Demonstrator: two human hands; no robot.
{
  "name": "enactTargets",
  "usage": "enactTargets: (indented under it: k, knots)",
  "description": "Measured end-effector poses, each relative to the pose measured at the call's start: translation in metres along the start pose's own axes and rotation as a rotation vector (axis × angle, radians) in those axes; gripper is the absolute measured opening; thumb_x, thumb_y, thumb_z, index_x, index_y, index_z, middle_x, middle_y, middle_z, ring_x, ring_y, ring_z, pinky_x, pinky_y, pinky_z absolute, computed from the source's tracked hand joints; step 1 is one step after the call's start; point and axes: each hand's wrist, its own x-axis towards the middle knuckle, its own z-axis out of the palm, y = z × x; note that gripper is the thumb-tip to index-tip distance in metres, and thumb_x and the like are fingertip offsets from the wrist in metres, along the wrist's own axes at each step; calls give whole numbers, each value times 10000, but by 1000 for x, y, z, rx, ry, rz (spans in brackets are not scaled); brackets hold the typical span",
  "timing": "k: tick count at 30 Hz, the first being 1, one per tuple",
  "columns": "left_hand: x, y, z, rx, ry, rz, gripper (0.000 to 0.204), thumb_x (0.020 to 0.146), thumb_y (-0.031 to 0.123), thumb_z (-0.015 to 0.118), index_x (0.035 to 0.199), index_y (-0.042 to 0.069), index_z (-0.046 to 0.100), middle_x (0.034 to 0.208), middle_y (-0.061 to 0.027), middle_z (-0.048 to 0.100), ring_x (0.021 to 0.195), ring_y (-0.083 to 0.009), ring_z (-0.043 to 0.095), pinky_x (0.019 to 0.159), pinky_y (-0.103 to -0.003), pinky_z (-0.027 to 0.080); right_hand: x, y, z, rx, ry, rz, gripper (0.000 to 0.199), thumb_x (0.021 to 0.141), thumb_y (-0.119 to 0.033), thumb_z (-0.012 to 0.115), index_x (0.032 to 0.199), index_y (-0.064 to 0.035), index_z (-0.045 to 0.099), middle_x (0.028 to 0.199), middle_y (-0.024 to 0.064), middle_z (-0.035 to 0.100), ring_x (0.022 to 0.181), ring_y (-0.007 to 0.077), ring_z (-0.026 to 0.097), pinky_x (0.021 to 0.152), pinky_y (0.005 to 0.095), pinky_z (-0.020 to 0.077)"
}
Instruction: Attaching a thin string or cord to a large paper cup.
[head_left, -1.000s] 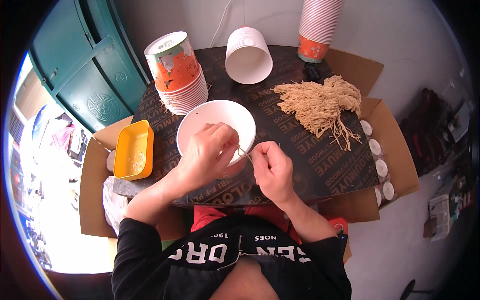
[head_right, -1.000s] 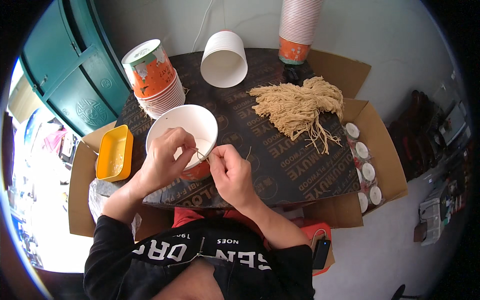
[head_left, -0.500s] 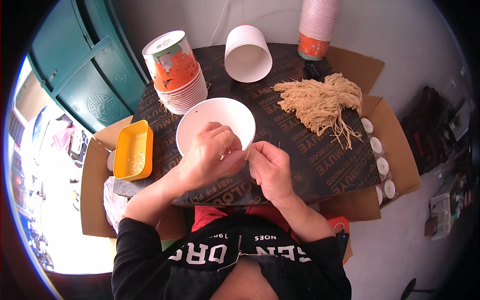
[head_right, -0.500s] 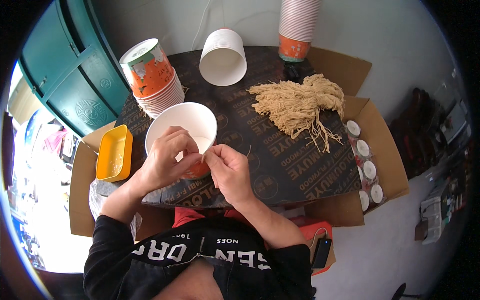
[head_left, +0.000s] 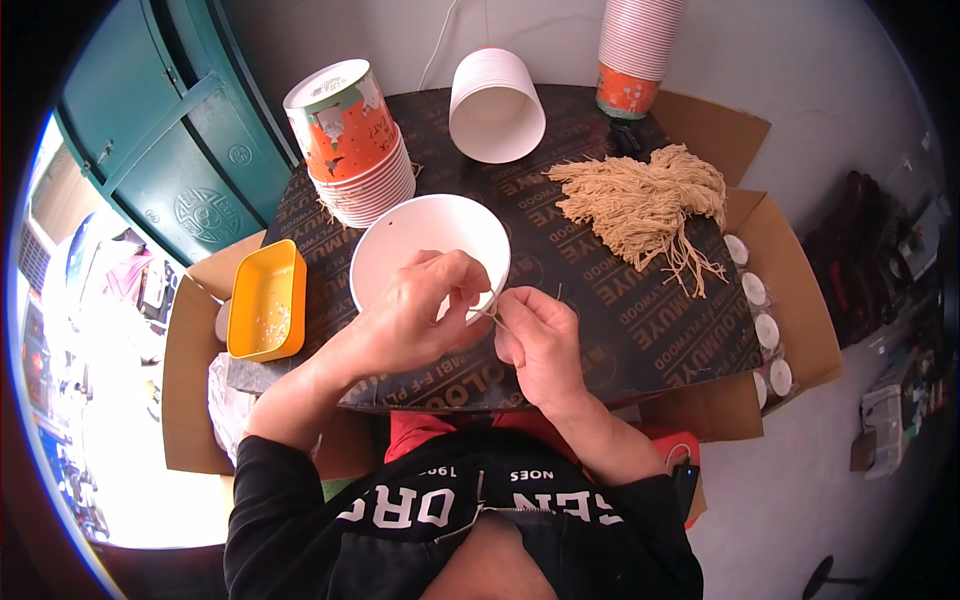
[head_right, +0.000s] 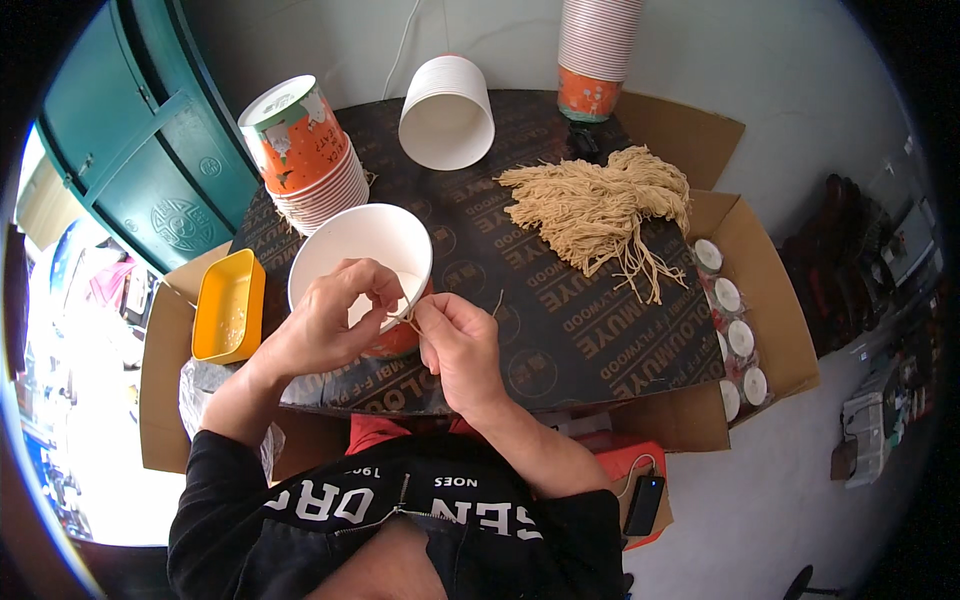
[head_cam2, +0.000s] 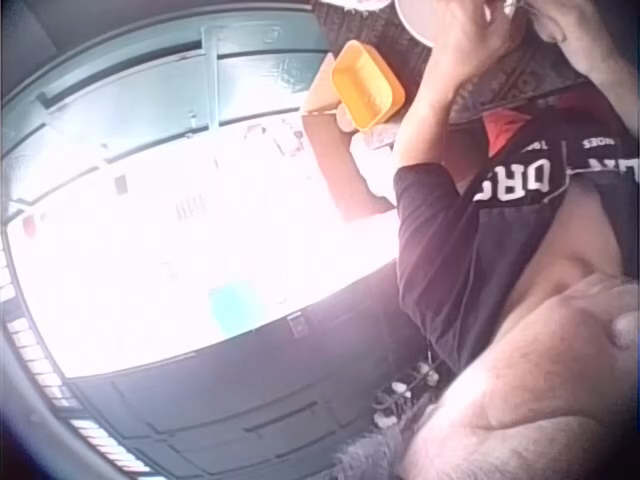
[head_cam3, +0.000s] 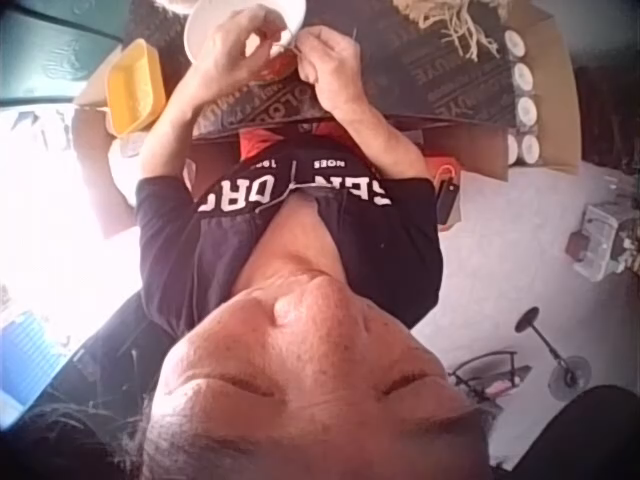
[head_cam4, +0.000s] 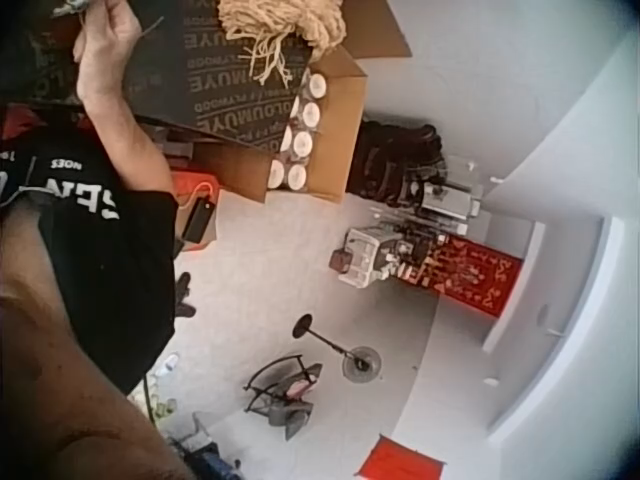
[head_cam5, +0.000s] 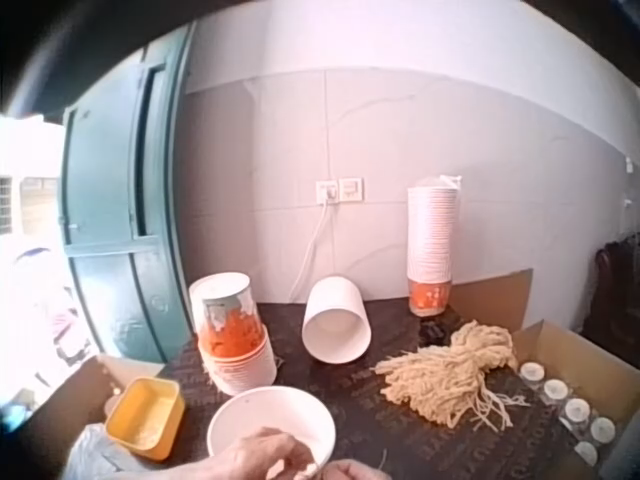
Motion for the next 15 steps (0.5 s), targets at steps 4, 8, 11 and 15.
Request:
enactTargets:
  k: [4, 8, 11, 15]
  knots:
    - [1, -2, -3, 20, -57, 26, 190, 794, -47, 646, 969, 18, 609, 887, -94, 648, 873, -226, 642, 782, -339, 521, -1, 0, 1, 9, 1, -9, 192, 994, -169, 591, 937, 7, 640, 669, -24, 557, 485, 23, 426, 443, 196, 319]
    - [2, -1, -3, -15, -63, -27, 165, 798, -40, 652, 948, 24, 626, 875, -88, 655, 851, -228, 650, 825, -355, 506, -1, -1, 2, -4, -2, -20, 164, 986, -144, 601, 949, 8, 649, 680, -24, 569, 492, 17, 441, 434, 187, 317]
    - [4, -2, -3, 9, -79, 43, 129, 799, -32, 669, 908, 31, 640, 851, -83, 664, 815, -227, 656, 862, -367, 485, -1, -2, 3, -25, -14, -20, 157, 981, -138, 611, 954, 10, 655, 683, -24, 576, 492, 13, 445, 429, 182, 313]
    - [4, -2, -1, -3, -48, 41, 121, 792, 0, 716, 892, 38, 660, 831, -76, 670, 789, -216, 656, 881, -368, 471, -1, -1, 4, -25, -17, -31, 168, 979, -149, 624, 950, 13, 660, 683, -23, 578, 486, 11, 442, 428, 181, 312]
